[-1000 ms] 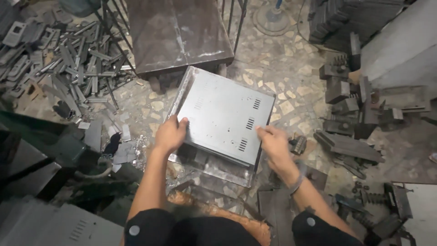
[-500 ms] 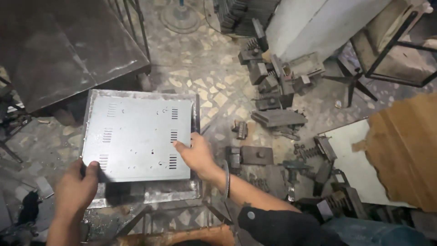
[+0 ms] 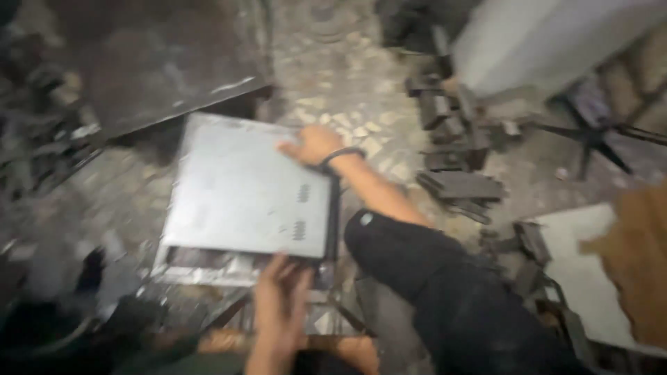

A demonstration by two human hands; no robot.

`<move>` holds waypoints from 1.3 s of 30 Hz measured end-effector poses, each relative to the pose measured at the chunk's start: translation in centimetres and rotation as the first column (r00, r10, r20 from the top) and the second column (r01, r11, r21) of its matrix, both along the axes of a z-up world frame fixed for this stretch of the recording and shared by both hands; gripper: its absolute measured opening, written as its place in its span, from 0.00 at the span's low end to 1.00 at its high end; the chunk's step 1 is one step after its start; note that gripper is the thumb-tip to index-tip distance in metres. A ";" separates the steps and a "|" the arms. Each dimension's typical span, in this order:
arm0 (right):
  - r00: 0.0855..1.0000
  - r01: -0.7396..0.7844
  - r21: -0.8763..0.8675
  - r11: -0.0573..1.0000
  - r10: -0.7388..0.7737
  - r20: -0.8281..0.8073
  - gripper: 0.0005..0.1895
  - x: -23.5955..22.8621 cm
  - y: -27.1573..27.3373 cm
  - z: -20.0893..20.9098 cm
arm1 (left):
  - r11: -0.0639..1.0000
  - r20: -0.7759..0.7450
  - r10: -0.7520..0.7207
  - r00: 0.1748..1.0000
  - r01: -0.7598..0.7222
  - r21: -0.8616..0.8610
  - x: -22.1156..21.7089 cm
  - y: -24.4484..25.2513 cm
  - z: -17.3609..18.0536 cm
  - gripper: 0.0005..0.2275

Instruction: Placing metal sheets into a stamping press and stacking the processed pieces.

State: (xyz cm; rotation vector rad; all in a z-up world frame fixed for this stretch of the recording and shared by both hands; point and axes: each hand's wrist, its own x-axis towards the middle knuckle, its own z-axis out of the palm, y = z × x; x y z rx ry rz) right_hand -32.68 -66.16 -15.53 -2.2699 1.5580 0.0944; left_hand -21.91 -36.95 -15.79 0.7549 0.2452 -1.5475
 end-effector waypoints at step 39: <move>0.975 0.016 0.020 1.000 -0.020 0.220 0.24 10.2 0.4 2.9 | 0.936 0.312 0.222 0.924 -0.291 0.196 7.5 -4.2 12.3 0.36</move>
